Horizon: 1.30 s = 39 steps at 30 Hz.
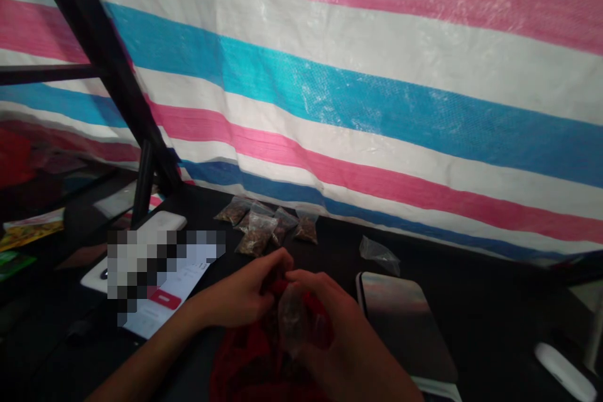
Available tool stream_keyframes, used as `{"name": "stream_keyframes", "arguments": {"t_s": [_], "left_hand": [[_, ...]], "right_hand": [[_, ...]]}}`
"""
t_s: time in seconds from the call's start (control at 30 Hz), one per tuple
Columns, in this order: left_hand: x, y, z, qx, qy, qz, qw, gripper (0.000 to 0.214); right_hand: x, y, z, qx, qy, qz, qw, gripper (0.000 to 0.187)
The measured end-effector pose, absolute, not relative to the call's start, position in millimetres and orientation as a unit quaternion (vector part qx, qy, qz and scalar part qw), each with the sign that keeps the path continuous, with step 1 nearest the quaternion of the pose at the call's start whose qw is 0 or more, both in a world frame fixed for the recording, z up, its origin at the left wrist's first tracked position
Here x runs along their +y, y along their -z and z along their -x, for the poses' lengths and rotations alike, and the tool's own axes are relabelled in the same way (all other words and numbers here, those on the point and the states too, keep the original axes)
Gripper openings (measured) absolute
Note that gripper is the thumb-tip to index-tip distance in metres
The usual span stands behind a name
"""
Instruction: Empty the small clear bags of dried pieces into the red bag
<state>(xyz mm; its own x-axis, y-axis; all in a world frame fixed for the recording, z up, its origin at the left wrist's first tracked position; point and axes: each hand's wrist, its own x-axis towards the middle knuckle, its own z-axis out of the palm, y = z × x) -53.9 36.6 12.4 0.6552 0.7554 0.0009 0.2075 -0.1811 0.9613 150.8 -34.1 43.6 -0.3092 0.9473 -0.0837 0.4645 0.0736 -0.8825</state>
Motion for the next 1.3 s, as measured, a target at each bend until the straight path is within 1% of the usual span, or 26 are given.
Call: {"name": "stream_keyframes", "arguments": {"t_s": [0.13,0.3,0.47,0.63,0.73,0.9,1.07,1.13,1.2,1.27,1.3], "left_hand": [[39.8,-13.6,48.4,0.297,-0.348,-0.657,0.599,0.030],[42.6,-18.3,44.8,0.250,-0.414,-0.573,0.662,0.033],[46.6,-16.3,46.0,0.242,-0.424,-0.520,0.701,0.036],[50.7,-6.5,46.1,0.267,-0.414,-0.528,0.692,0.037],[50.5,-5.1,45.2,0.282,-0.414,-0.526,0.688,0.037],[49.4,-6.8,44.3,0.278,-0.423,-0.503,0.700,0.037],[50.4,-6.9,43.8,0.285,-0.416,-0.507,0.700,0.034],[50.6,-7.3,43.6,0.289,-0.415,-0.509,0.697,0.034],[50.0,-8.8,43.8,0.293,-0.413,-0.514,0.693,0.031],[48.4,-11.2,44.3,0.293,-0.412,-0.518,0.690,0.025],[47.5,-12.6,44.7,0.292,-0.410,-0.521,0.690,0.022]], "right_hand": [[-35.5,-53.0,-146.5,-0.690,-0.403,0.526,0.291,0.032],[-41.4,-59.9,-135.0,-0.688,-0.402,0.519,0.309,0.018],[-44.7,-48.4,-135.2,-0.682,-0.342,0.547,0.346,0.026],[-37.0,-28.7,-152.5,-0.740,-0.285,0.515,0.326,0.041],[-36.0,-26.9,-156.7,-0.765,-0.259,0.496,0.319,0.039],[-38.0,-41.5,-151.0,-0.764,-0.201,0.487,0.372,0.029],[-34.9,-33.2,-155.7,-0.741,-0.220,0.490,0.403,0.030],[-30.7,-26.1,-163.3,-0.706,-0.223,0.517,0.430,0.031],[-23.3,-23.0,-172.6,-0.644,-0.183,0.577,0.468,0.035],[-12.4,-24.1,-181.4,-0.581,-0.142,0.641,0.482,0.047],[-6.2,-25.3,-184.9,-0.560,-0.138,0.666,0.474,0.054]]}}
